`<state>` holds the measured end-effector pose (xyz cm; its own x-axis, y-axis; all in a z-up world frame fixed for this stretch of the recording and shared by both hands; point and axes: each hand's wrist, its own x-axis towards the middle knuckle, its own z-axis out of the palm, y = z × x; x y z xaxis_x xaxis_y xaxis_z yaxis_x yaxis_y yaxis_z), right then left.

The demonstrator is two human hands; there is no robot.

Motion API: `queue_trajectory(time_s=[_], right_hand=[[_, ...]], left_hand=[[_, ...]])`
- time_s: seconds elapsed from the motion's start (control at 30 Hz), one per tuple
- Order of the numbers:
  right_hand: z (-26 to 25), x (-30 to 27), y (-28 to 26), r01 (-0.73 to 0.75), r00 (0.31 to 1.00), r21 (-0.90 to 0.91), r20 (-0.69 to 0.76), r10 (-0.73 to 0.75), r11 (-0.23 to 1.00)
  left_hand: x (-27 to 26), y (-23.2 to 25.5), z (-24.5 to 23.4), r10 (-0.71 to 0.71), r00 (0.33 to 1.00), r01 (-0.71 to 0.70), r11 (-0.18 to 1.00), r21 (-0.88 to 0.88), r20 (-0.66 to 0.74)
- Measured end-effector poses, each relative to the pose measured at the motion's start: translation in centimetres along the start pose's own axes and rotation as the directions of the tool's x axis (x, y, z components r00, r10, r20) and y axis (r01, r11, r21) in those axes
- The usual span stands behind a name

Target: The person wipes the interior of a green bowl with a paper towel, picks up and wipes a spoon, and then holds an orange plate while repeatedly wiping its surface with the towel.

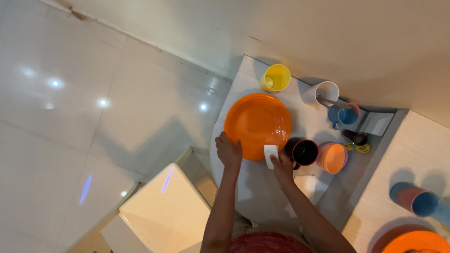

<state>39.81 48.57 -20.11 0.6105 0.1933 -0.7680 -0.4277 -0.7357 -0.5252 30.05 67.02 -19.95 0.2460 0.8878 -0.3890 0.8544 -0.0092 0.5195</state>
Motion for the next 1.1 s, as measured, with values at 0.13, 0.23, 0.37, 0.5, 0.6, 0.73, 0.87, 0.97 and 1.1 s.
queue_trajectory(time_s=[0.13, 0.23, 0.37, 0.5, 0.6, 0.73, 0.87, 0.97, 1.1], right_hand=[[0.3, -0.1, 0.2, 0.016, 1.000, 0.038, 0.012, -0.016, 0.999], [0.7, 0.0, 0.7, -0.025, 0.999, -0.050, 0.019, 0.026, 0.998], [0.8, -0.7, 0.9, -0.040, 0.999, 0.002, 0.032, 0.040, 0.999], [0.8, -1.4, 0.6, -0.098, 0.994, 0.047, 0.044, 0.096, 0.994], [0.8, -1.8, 0.9, -0.061, 0.998, -0.007, 0.021, 0.061, 0.998], [0.5, -2.8, 1.2, -0.032, 0.998, 0.063, 0.049, 0.029, 0.998], [0.7, -4.0, 1.0, -0.021, 0.998, 0.102, 0.058, 0.015, 0.995], [0.6, -4.8, 1.9, 0.016, 0.999, 0.074, 0.046, -0.019, 0.997], [0.2, -6.9, 1.9, 0.063, 0.997, 0.113, 0.033, -0.067, 0.992]], left_hand=[[0.8, -1.8, 0.9, 0.025, 1.000, -0.026, 0.999, -0.035, -0.013], [1.2, -3.1, 1.6, 0.046, 0.999, -0.047, 0.996, -0.072, -0.009], [0.9, -4.1, 1.5, -0.089, 0.984, 0.106, 0.989, -0.102, 0.157], [0.2, -4.8, 1.2, -0.088, 0.984, 0.110, 0.984, -0.139, 0.156], [-0.5, -5.3, 1.1, 0.005, 1.000, -0.002, 0.987, -0.160, 0.017], [-1.4, -6.4, 0.1, -0.011, 0.993, 0.043, 0.957, -0.286, 0.114], [-2.8, -6.7, -0.6, -0.017, 0.981, 0.106, 0.881, -0.461, 0.192], [-4.6, -6.8, -1.0, 0.003, 0.985, 0.099, 0.808, -0.581, 0.172], [-6.5, -6.8, -2.1, 0.041, 0.996, 0.025, 0.728, -0.685, 0.080]])
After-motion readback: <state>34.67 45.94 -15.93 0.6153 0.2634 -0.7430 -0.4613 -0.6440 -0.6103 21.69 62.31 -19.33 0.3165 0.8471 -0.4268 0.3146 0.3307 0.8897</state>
